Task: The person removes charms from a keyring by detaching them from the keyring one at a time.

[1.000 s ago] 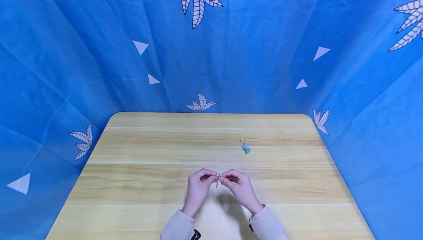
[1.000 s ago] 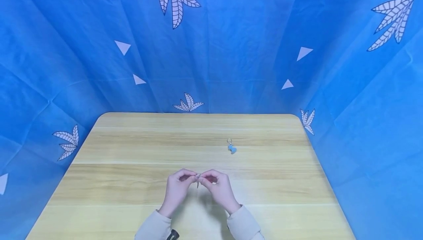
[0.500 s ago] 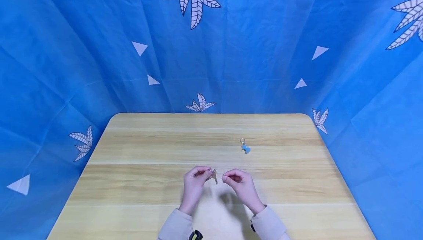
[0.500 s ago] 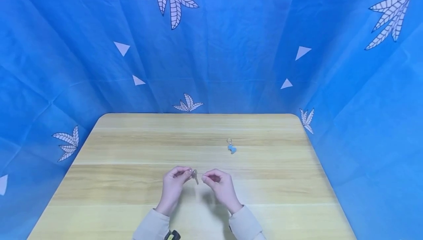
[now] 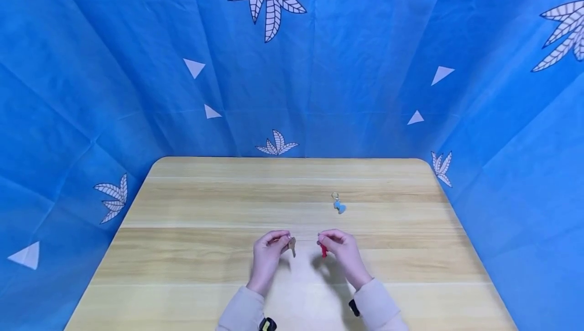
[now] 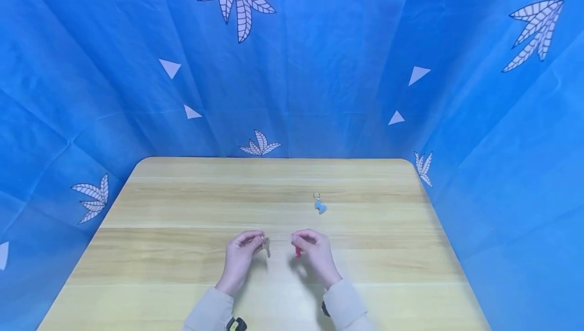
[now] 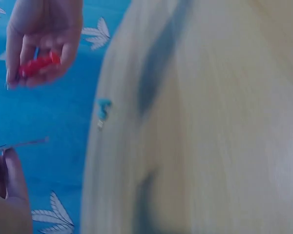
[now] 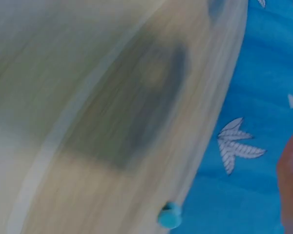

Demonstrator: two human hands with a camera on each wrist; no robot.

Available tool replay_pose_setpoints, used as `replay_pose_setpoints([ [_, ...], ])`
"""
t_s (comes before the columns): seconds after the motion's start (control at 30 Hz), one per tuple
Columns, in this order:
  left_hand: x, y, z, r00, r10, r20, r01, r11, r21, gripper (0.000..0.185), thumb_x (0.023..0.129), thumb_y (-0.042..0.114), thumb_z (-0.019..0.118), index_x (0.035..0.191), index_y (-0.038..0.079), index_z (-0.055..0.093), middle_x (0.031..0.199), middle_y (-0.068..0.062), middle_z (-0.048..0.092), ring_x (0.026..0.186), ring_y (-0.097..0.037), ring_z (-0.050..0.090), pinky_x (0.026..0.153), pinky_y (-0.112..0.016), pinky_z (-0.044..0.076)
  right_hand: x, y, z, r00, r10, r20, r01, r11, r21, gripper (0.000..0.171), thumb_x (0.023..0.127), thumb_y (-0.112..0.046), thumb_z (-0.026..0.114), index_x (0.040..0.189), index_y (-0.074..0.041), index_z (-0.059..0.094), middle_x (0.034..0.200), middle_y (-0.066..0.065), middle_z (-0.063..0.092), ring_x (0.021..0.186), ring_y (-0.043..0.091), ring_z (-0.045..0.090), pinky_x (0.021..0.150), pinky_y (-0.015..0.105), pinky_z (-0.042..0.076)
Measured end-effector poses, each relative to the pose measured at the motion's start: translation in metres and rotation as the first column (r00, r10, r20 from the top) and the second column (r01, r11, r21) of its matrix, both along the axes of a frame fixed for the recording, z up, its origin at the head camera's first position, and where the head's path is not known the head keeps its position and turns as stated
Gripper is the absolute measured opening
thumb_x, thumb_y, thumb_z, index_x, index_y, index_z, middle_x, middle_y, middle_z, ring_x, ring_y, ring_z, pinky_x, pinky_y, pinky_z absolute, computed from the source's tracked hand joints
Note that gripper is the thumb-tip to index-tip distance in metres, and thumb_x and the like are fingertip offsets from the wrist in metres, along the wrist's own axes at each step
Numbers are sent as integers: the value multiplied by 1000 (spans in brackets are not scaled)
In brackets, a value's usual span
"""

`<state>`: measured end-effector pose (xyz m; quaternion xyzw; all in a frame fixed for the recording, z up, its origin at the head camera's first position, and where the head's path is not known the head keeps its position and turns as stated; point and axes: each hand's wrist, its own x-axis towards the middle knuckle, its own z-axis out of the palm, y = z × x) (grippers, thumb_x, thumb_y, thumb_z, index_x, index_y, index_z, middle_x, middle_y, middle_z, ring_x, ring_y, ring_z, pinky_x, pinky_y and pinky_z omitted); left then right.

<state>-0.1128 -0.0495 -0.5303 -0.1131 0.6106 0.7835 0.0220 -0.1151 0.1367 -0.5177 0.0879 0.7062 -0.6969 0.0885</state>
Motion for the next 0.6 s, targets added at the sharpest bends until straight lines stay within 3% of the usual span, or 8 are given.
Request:
replay_pose_setpoints([
  [0.13,-12,-6,-9,999,-39,29,40,999,-10,28,85,0,60,107,-15,56,100,-25,63,84,-15,67,80,-28,56,-17,17,-11,997,-62,40,61,998,23,27,83,-13,65,104,3,62,90,8,66,83,17,59,81,26,49],
  [0.3,-31,-19,-25,995,-75,62,76,997,-22,31,87,3,59,112,-14,54,107,-29,58,88,-18,66,82,-29,55,-40,40,-30,993,-75,95,69,995,71,32,84,-20,64,109,-1,61,98,12,65,79,13,58,77,27,50],
  [0.4,-43,-26,-39,995,-65,72,67,998,-20,32,87,2,58,113,-15,53,106,-28,59,87,-17,66,81,-28,55,-52,49,-38,992,-81,92,74,995,68,31,85,-14,62,111,3,58,105,19,63,78,10,61,79,27,54],
  [0.6,-63,-37,-50,995,-41,95,43,999,-17,29,88,-1,55,113,-15,52,110,-29,57,87,-17,65,84,-30,54,-73,55,-48,986,-120,112,121,993,-4,30,87,-2,58,113,11,53,110,27,59,80,11,64,83,28,55],
])
